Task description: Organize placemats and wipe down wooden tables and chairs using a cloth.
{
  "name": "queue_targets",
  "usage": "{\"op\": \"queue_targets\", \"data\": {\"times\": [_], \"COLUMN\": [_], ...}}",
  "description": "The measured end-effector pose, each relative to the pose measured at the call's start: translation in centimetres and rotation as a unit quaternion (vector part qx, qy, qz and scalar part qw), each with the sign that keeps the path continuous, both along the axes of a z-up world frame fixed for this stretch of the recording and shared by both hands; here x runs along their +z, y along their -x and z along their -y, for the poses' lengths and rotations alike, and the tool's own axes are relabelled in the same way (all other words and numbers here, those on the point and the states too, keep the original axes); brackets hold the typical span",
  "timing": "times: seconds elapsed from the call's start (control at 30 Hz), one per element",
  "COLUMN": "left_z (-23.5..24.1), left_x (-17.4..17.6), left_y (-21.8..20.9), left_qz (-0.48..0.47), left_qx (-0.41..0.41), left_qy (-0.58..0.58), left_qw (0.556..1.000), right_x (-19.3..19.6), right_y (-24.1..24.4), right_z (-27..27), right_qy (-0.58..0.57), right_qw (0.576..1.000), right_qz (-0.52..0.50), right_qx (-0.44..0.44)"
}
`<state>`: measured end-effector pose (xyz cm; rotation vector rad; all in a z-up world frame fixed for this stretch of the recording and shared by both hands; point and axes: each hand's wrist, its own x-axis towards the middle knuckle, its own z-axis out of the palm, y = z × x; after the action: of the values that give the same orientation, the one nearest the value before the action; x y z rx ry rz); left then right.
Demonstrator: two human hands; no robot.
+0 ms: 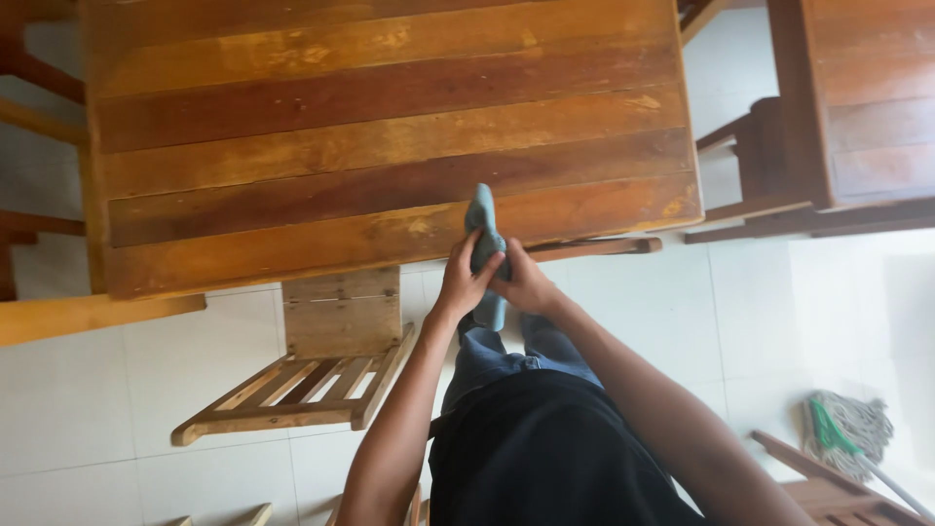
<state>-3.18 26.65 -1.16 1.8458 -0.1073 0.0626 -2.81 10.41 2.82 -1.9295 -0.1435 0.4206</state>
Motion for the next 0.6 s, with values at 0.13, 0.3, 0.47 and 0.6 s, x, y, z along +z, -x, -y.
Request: {"op": "queue_targets", "data": {"times": [0.13,0.3,0.47,0.6], "left_z": [1.3,2.2,3.1,3.2], "left_x": [-2.0,-2.6,-3.0,-2.7], "left_y": [-0.9,-0.5,0.0,-0.1], "left_qz": [0.020,-0.134,-0.121,-0.219], "left_qx": [-0.025,-0.029,0.019,0.063], "left_qy": [-0.002,-0.056,-0.030,0.030], "left_qw": [0.999,0.989,0.992,0.973], "right_x": [-0.7,-2.8,-3.0,-3.8], "right_y": [-0.1,0.2,-0.4,-2.1], "right_z": [3.7,12.4,18.8,20.4], "right_qy": [-0.046,0.192,0.255,0.298], "right_qw": [0.999,0.943,0.926,0.925], "right_qz": [-0.011,0.191,0.200,0.181], "right_qx": [0.016,-0.193,-0.194,-0.150]}}
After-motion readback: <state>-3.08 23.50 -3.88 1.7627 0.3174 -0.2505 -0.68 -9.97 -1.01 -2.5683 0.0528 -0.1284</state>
